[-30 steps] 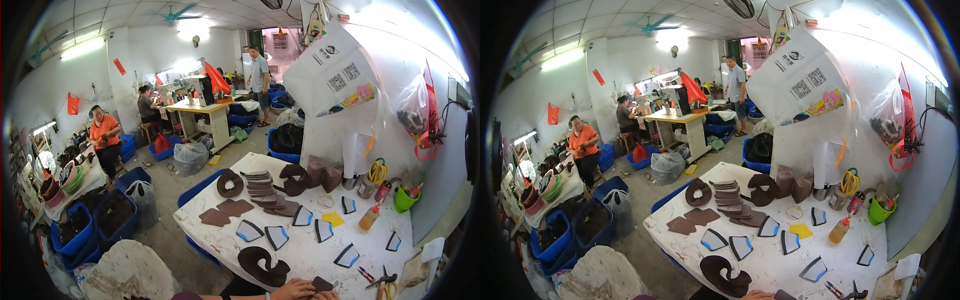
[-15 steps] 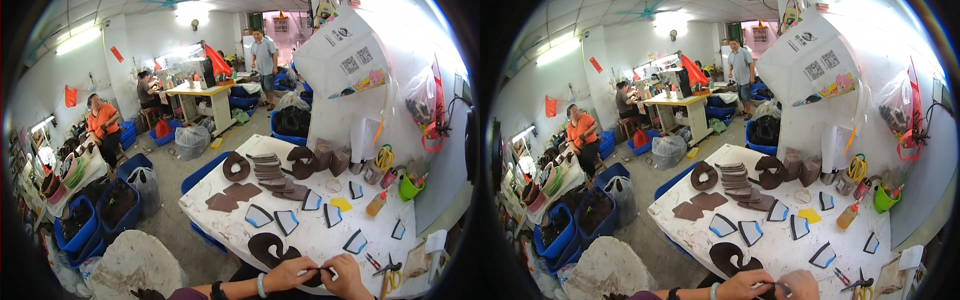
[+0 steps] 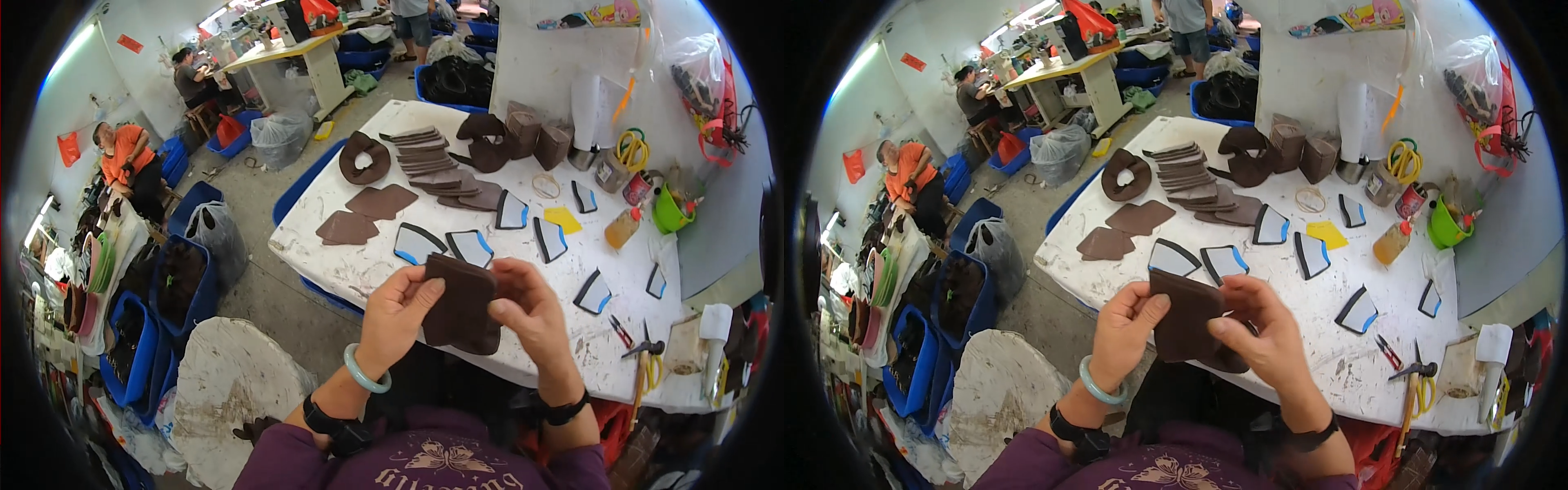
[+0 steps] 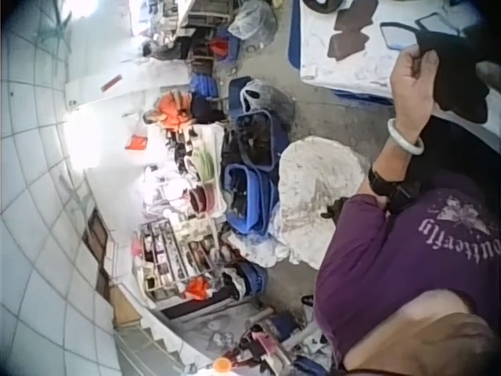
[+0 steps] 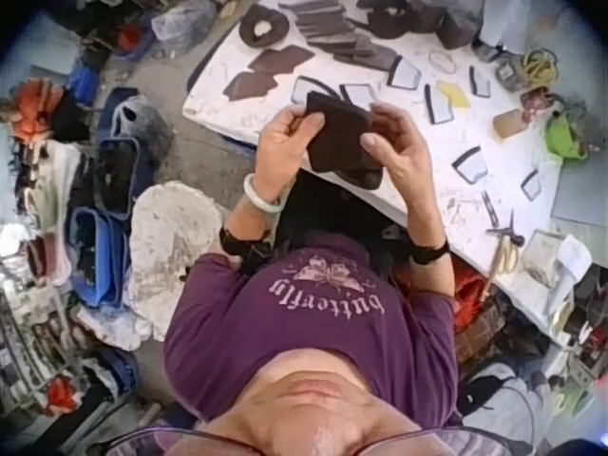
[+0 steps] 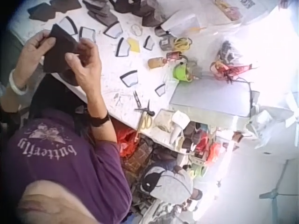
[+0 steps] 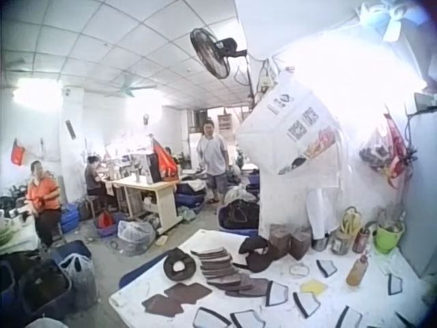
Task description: Inspecting and organizing brown leather shoe upper components in a factory setting.
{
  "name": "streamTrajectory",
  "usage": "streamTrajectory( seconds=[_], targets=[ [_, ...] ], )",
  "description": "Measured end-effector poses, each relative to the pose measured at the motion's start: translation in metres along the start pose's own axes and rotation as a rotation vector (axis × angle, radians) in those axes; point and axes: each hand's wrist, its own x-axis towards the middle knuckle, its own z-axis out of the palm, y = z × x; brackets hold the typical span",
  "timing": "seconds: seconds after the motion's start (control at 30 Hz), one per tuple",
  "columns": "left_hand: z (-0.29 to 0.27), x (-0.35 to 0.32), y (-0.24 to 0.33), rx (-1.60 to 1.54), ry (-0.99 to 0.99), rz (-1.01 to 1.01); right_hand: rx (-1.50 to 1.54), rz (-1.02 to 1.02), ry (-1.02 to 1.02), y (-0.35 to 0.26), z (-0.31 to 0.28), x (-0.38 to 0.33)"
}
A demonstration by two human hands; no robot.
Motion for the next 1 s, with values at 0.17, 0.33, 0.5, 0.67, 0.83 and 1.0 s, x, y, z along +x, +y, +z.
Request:
streamTrajectory(
  seconds=[0.17, 0.33, 0.5, 0.67, 0.83, 1.0],
  targets=[
    [-0.006, 0.005, -0.005, 0.013, 0.044, -0.014, 0.095, 0.05, -0.021, 0.024, 0.025, 0.004],
    [-0.007, 0.01, -0.011, -0.069, 0.02, -0.098, -0.036, 0.094, 0.059, 0.028, 0.026, 0.018],
    [-0.019, 0.01, -0.014, -0.111, 0.079, -0.164, -0.084, 0.04, 0.014, 0.033, 0.033, 0.027],
    [-0.028, 0.01, -0.011, -0.162, 0.129, -0.247, -0.064, 0.101, -0.018, 0.035, 0.036, 0.033],
    [-0.028, 0.009, -0.01, -0.171, 0.135, -0.148, -0.117, 0.009, -0.046, 0.04, 0.043, 0.034],
    [-0.037, 0.004, -0.002, -0.021, 0.038, -0.195, -0.286, -0.283, -0.038, 0.022, 0.034, 0.042]
  ],
)
